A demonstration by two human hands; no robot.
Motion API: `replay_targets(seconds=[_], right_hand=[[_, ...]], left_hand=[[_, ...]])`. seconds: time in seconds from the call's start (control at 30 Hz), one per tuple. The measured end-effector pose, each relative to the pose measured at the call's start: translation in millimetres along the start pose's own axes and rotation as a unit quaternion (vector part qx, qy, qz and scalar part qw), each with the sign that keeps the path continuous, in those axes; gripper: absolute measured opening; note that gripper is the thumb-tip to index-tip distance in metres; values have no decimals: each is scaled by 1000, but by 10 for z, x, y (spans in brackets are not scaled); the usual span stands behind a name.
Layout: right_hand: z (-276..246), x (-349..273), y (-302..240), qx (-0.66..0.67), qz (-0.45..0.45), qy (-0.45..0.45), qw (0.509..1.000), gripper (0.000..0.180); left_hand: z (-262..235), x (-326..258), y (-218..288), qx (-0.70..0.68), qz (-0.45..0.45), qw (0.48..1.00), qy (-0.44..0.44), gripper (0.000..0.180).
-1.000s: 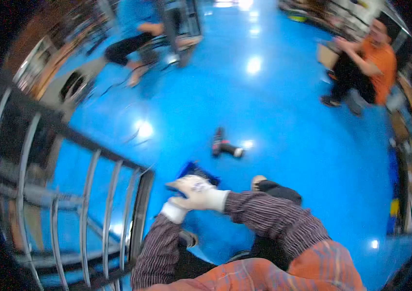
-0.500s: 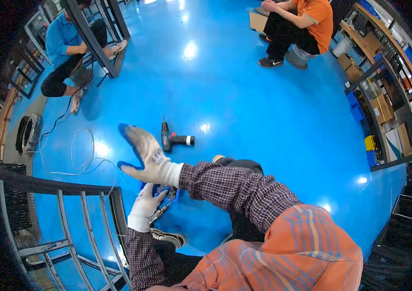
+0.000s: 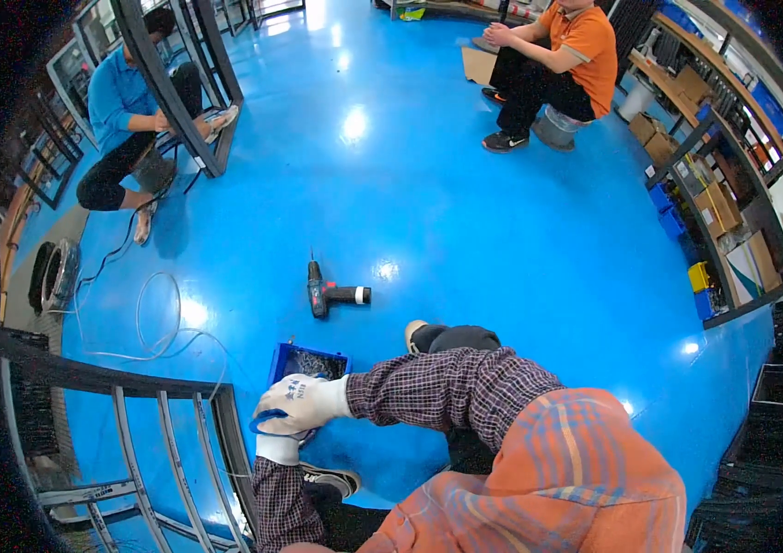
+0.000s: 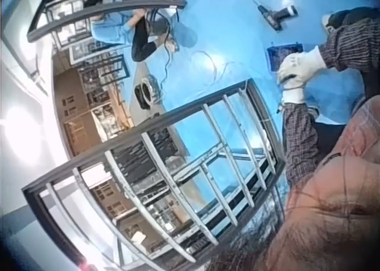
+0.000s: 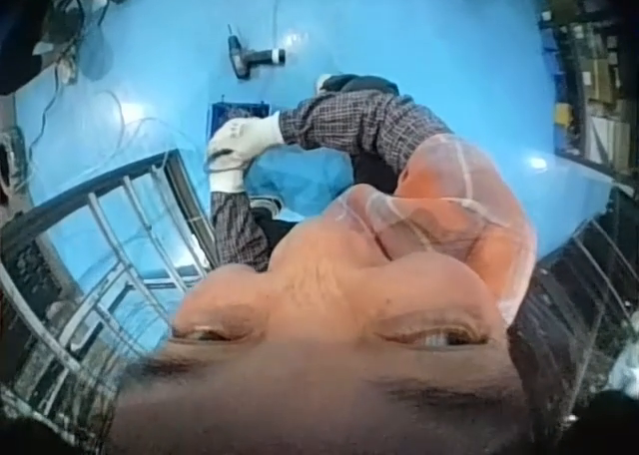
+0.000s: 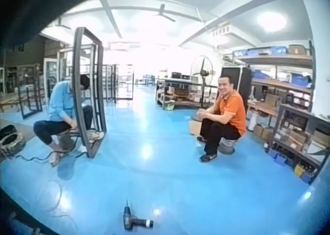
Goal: Inspecting and sorting small metal parts in a blue plastic tray while seated on the floor.
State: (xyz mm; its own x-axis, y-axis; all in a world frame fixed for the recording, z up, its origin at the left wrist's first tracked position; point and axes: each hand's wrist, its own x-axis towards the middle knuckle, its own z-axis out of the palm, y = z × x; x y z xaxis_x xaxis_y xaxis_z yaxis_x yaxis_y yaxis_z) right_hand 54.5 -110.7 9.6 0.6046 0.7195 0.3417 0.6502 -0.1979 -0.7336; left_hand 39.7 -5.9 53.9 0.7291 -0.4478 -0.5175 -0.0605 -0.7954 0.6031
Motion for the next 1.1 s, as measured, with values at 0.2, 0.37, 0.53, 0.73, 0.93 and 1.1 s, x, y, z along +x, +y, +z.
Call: replay_targets(seconds=[0.2,0.37,0.53,0.73,0.93,1.1], right_hand=[[5,0,-3,16,7,-9,1000,41],[-4,-37,21,15,23,-17,999,41],[147,77,-29,20,5,-20,1000,41],[-148,13,-101,23,56,-51,997,38],[-81,59,-108,47,41,-67,996,38],[-114,19,-76,47,43,-63,996,40]], left_hand=[[9,11,-2,12,41,998,-42,51],[-43,115,135,19,61,996,-69,52],[-62,-79,6,10,34,997,-71,52],[-78,-75,83,-40,-83,996,-18,53],[-123,-233,39,-45,-128,991,-4,53],[-202,-112,156,-35,-127,991,-18,54]])
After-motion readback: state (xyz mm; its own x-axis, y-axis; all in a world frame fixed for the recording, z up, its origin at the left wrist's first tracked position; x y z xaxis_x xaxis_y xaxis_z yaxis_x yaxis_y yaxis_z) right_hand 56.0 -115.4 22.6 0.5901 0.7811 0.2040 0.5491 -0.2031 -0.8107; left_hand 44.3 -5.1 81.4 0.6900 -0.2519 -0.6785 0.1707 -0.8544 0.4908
